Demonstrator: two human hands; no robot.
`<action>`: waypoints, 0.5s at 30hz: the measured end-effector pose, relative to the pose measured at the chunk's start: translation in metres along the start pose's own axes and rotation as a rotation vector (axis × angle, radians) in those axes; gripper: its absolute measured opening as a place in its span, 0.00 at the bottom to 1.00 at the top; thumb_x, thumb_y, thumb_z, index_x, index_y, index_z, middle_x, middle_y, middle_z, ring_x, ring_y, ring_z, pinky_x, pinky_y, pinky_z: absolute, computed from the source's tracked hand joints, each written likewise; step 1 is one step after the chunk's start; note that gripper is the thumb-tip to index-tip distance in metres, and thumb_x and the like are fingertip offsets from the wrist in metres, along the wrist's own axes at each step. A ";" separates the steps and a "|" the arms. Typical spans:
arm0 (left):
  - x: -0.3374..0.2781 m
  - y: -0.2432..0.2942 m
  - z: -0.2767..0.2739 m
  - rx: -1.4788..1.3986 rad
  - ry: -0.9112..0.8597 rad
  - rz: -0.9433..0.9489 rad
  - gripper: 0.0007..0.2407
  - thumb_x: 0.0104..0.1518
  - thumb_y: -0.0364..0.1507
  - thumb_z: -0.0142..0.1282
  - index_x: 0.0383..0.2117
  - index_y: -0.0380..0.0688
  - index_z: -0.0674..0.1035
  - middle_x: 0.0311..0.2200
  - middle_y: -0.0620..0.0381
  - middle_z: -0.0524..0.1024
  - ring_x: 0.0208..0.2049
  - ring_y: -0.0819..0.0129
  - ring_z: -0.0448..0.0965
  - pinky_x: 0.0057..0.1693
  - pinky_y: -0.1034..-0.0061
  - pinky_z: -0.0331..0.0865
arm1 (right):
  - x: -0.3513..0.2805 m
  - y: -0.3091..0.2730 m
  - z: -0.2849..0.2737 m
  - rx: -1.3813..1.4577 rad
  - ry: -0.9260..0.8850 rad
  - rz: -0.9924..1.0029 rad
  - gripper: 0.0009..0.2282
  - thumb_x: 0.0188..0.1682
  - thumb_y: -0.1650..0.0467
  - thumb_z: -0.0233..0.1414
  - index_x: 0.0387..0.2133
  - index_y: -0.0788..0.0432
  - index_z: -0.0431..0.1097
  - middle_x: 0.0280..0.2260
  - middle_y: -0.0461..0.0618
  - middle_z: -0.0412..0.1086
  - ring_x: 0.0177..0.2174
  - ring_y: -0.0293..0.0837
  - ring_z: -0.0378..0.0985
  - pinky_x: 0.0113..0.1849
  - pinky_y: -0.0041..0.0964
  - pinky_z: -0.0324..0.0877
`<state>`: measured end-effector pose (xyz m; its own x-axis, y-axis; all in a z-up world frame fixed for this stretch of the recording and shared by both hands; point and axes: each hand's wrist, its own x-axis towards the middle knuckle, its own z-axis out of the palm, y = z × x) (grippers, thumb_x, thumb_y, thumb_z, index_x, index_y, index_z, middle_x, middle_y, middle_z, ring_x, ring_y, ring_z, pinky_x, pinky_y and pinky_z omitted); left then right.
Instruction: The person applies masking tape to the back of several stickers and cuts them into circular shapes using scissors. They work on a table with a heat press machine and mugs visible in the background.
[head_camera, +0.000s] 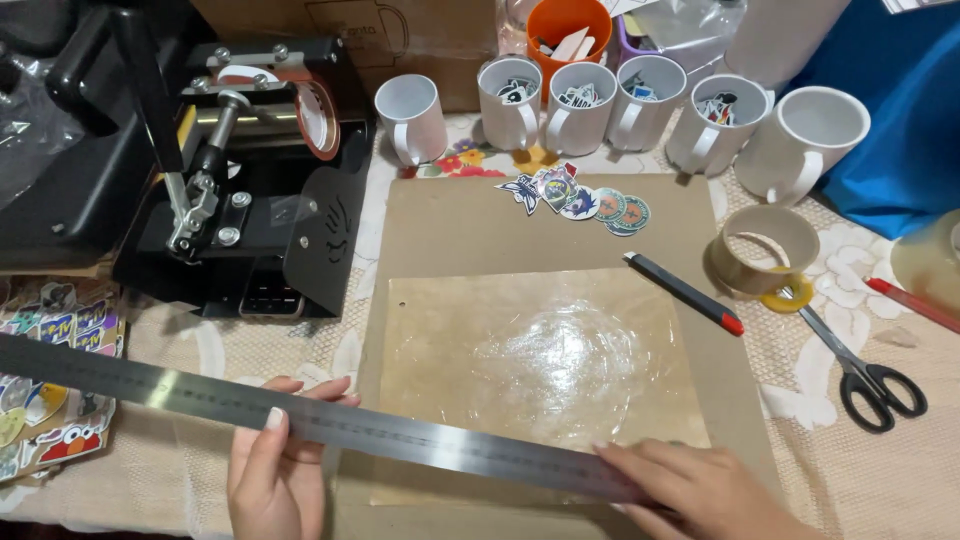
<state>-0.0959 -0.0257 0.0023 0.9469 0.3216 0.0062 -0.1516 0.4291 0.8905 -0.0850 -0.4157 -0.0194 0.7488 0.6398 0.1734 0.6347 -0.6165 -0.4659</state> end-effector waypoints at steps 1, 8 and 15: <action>-0.006 0.003 0.017 -0.025 0.191 -0.058 0.13 0.62 0.27 0.39 0.49 0.32 0.67 0.46 0.19 0.75 0.45 0.32 0.78 0.58 0.50 0.69 | 0.023 -0.013 0.005 0.040 -0.012 -0.097 0.22 0.51 0.60 0.52 0.58 0.51 0.63 0.41 0.44 0.75 0.33 0.42 0.81 0.30 0.37 0.77; -0.003 0.017 -0.059 0.000 0.633 0.294 0.14 0.65 0.26 0.43 0.56 0.47 0.70 0.29 0.49 0.73 0.29 0.52 0.76 0.39 0.56 0.78 | 0.125 -0.101 0.011 0.318 -0.072 -0.425 0.31 0.57 0.55 0.40 0.66 0.65 0.44 0.65 0.72 0.49 0.61 0.68 0.59 0.51 0.58 0.64; 0.008 0.069 -0.315 0.344 0.686 0.163 0.17 0.76 0.38 0.29 0.68 0.61 0.64 0.44 0.68 0.68 0.43 0.76 0.72 0.52 0.74 0.71 | 0.112 -0.071 -0.007 0.280 -0.032 -0.235 0.32 0.53 0.59 0.52 0.66 0.59 0.46 0.65 0.64 0.52 0.61 0.61 0.63 0.52 0.53 0.67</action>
<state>-0.1887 0.2725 -0.0795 0.5160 0.8560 -0.0335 -0.0711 0.0818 0.9941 -0.0450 -0.3031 0.0392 0.5799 0.7655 0.2788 0.7083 -0.3045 -0.6369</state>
